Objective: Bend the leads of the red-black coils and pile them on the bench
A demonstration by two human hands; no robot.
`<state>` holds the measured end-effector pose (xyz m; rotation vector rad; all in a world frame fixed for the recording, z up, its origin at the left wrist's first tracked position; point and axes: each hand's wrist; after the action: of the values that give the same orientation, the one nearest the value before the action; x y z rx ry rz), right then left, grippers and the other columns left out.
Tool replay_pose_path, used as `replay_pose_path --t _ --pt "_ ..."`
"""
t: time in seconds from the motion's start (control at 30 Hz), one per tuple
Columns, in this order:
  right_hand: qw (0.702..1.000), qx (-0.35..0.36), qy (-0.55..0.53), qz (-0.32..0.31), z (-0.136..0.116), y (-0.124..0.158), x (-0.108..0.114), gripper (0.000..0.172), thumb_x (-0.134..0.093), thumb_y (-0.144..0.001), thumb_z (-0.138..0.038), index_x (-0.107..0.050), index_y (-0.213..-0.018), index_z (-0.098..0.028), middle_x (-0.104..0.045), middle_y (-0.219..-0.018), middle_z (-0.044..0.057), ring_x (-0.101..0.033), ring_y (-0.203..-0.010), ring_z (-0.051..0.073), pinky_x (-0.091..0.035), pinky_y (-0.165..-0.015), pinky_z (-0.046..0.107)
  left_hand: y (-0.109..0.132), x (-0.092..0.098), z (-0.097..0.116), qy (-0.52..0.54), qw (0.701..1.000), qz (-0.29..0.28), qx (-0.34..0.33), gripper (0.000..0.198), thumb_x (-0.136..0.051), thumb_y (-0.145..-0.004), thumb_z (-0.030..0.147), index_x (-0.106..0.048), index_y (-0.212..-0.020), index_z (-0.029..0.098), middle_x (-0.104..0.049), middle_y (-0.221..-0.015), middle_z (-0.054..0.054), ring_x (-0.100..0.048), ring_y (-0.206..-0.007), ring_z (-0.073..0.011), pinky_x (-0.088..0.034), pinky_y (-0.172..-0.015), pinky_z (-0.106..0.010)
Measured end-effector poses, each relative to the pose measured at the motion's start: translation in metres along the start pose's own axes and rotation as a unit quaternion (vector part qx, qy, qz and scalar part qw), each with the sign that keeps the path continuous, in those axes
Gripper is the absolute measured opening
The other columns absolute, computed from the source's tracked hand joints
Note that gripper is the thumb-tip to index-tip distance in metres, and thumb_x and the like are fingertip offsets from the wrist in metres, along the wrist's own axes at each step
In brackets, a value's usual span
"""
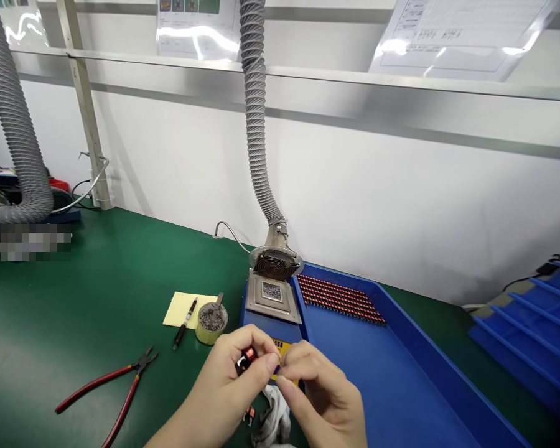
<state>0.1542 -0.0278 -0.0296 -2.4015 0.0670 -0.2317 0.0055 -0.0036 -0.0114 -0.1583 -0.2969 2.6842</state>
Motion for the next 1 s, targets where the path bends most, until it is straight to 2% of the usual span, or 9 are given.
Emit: replay_pose_path --t 0.07,0.17,0.3,0.4,0.5,0.57,0.73,0.87,1.0 --pt "0.998 0.051 0.021 0.015 -0.002 0.0 0.003 0.012 -0.062 -0.087 -0.013 -0.068 -0.09 -0.024 -0.062 -0.071 -0.001 -0.057 -0.066 0.014 -0.048 -0.061 0.026 0.001 0.001 0.002 -0.036 0.999 -0.001 -0.013 0.019 -0.053 -0.089 0.032 -0.056 -0.076 0.018 -0.051 -0.07 0.003 -0.042 -0.065 -0.0128 -0.034 -0.062 -0.024" --pt "0.99 0.118 0.076 0.016 -0.003 0.0 0.009 0.035 -0.057 -0.087 -0.002 -0.064 -0.113 -0.024 -0.064 -0.082 0.001 -0.059 -0.074 0.014 -0.05 -0.069 0.027 0.002 0.002 0.004 -0.09 0.995 -0.012 -0.039 0.018 -0.05 -0.091 0.028 -0.058 -0.078 0.018 -0.054 -0.07 0.003 -0.048 -0.065 -0.0125 -0.037 -0.062 -0.023" --pt "0.971 0.157 0.18 -0.033 -0.003 0.001 0.012 0.032 -0.055 -0.086 0.003 -0.064 -0.107 -0.02 -0.065 -0.082 0.003 -0.058 -0.073 0.014 -0.049 -0.067 0.027 0.002 0.002 0.002 -0.171 0.98 -0.026 -0.103 0.017 -0.047 -0.093 0.022 -0.058 -0.081 0.019 -0.058 -0.071 0.003 -0.054 -0.065 -0.0115 -0.04 -0.062 -0.02" --pt "0.99 0.048 0.132 -0.008 -0.003 0.001 0.009 0.017 -0.051 -0.093 -0.01 -0.061 -0.085 -0.021 -0.059 -0.071 0.0 -0.054 -0.064 0.013 -0.045 -0.06 0.024 0.0 0.002 -0.003 -0.256 0.945 -0.023 -0.202 0.018 -0.045 -0.094 0.015 -0.057 -0.081 0.018 -0.06 -0.071 0.002 -0.054 -0.062 -0.0109 -0.041 -0.058 -0.019" --pt "0.994 -0.1 -0.034 0.017 -0.002 0.001 0.005 0.032 -0.044 -0.1 -0.03 -0.055 -0.071 -0.021 -0.053 -0.063 -0.002 -0.051 -0.059 0.013 -0.045 -0.056 0.023 -0.001 0.001 -0.005 -0.306 0.911 -0.005 -0.276 0.019 -0.043 -0.094 0.011 -0.057 -0.082 0.016 -0.062 -0.071 0.0 -0.055 -0.061 -0.0111 -0.042 -0.059 -0.019" --pt "0.988 -0.128 -0.087 0.028 -0.001 0.002 0.003 0.029 -0.051 -0.097 -0.038 -0.06 -0.073 -0.022 -0.056 -0.064 -0.002 -0.054 -0.06 0.013 -0.046 -0.059 0.022 0.0 0.001 -0.004 -0.293 0.916 0.011 -0.273 0.019 -0.044 -0.094 0.011 -0.057 -0.082 0.017 -0.061 -0.069 0.001 -0.054 -0.059 -0.0102 -0.041 -0.057 -0.018" --pt "0.988 -0.149 0.015 0.028 -0.006 0.005 0.003 0.017 -0.065 -0.089 -0.034 -0.068 -0.075 -0.024 -0.067 -0.069 -0.002 -0.062 -0.066 0.012 -0.046 -0.064 0.02 0.003 0.002 0.002 -0.223 0.957 0.024 -0.182 0.018 -0.048 -0.093 0.017 -0.057 -0.079 0.02 -0.059 -0.069 0.004 -0.055 -0.061 -0.0089 -0.042 -0.059 -0.016" --pt "0.994 -0.061 0.042 -0.078 -0.01 0.003 0.006 0.014 -0.062 -0.089 -0.021 -0.064 -0.075 -0.023 -0.066 -0.066 -0.003 -0.062 -0.061 0.013 -0.049 -0.062 0.022 0.003 0.002 0.006 -0.2 0.967 0.033 -0.154 0.018 -0.048 -0.092 0.018 -0.056 -0.076 0.021 -0.059 -0.068 0.005 -0.056 -0.062 -0.0091 -0.043 -0.06 -0.016" --pt "0.997 0.053 0.046 0.011 -0.007 -0.001 0.007 0.028 -0.059 -0.087 -0.005 -0.067 -0.103 -0.026 -0.068 -0.078 -0.002 -0.064 -0.072 0.013 -0.053 -0.07 0.023 0.004 0.002 0.006 -0.227 0.96 0.033 -0.162 0.017 -0.048 -0.092 0.018 -0.057 -0.078 0.02 -0.059 -0.068 0.004 -0.055 -0.061 -0.0096 -0.042 -0.058 -0.017"
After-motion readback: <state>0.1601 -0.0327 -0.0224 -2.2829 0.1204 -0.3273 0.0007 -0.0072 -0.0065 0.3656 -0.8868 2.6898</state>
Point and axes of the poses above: each hand's wrist, its own y-axis away from the middle knuckle, its own x-axis out of the back of the hand, z = x × y
